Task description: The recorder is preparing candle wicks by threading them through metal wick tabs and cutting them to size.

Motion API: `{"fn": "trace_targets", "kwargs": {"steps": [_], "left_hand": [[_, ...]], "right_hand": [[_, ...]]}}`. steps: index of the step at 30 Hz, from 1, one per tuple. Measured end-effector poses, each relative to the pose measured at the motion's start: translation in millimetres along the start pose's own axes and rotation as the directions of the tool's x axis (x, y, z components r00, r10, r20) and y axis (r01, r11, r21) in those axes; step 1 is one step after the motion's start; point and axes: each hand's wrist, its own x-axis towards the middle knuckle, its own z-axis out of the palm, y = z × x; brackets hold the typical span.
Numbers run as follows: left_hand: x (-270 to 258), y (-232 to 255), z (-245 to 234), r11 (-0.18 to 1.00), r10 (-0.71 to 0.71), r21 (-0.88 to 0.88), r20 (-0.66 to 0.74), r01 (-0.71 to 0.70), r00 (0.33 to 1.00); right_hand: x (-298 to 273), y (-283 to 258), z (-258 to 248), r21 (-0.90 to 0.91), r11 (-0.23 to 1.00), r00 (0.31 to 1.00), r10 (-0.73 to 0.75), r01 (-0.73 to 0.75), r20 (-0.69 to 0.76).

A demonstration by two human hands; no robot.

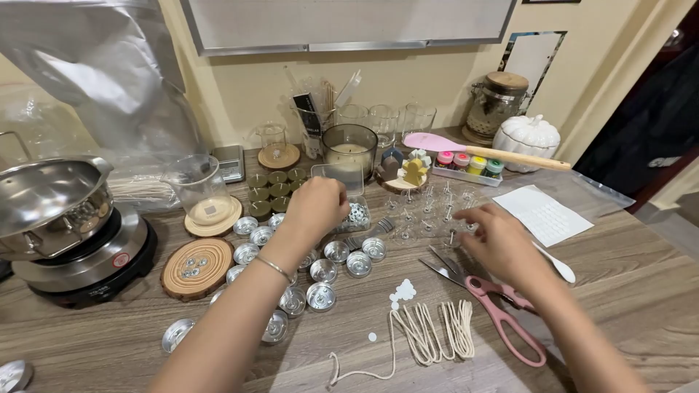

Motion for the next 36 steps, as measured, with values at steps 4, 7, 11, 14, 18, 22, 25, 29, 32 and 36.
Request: {"fn": "trace_targets", "kwargs": {"steps": [4,7,11,14,18,22,25,29,32,36], "left_hand": [[-9.4,15.0,-24.6,0.983,-0.092,-0.16,-0.026,0.087,0.995],[-15.7,22.8,-36.0,0.887,-0.23,-0.418,-0.031,0.197,0.973],[-18.6,15.2,-28.8,0.598,-0.439,-0.713,0.092,0.367,0.894],[-10.8,-2.2,-12.1,0.333,-0.446,-0.879,0.173,0.342,0.878],[-4.5,-16.1,2.3,0.139,-0.43,-0.934,0.242,0.328,0.87],[-3.7,-21.4,6.6,0.117,-0.433,-0.911,0.311,0.395,0.846],[-5.1,-24.5,8.9,0.09,-0.397,-0.92,0.318,0.381,0.861],[-11.1,-21.7,0.4,0.079,-0.396,-0.917,0.332,0.392,0.856],[-28.3,-10.5,-22.6,0.103,-0.407,-0.898,0.354,0.427,0.842],[-74.0,27.8,-65.3,0.297,-0.36,-0.824,0.372,0.483,0.856]], "right_hand": [[18.2,12.1,19.1,-0.059,0.998,0.993,-0.002,0.009,0.118],[18.0,18.1,25.4,0.024,1.0,0.998,0.016,-0.017,0.054],[12.6,7.3,23.7,0.032,0.95,0.934,0.3,-0.312,0.192],[9.9,5.4,24.4,-0.023,0.947,0.929,0.32,-0.321,0.187],[1.9,-5.6,17.1,0.081,0.935,0.918,0.319,-0.346,0.235],[4.3,-1.0,20.9,0.096,0.96,0.949,0.238,-0.262,0.208],[9.0,13.7,31.6,0.044,0.971,0.96,0.224,-0.234,0.166],[5.0,3.2,26.7,0.061,0.984,0.983,0.16,-0.166,0.085],[-5.4,-24.3,15.3,0.07,0.984,0.985,0.163,-0.166,0.051],[-25.3,-56.3,14.6,0.131,0.985,0.993,-0.101,0.108,-0.055]]}}
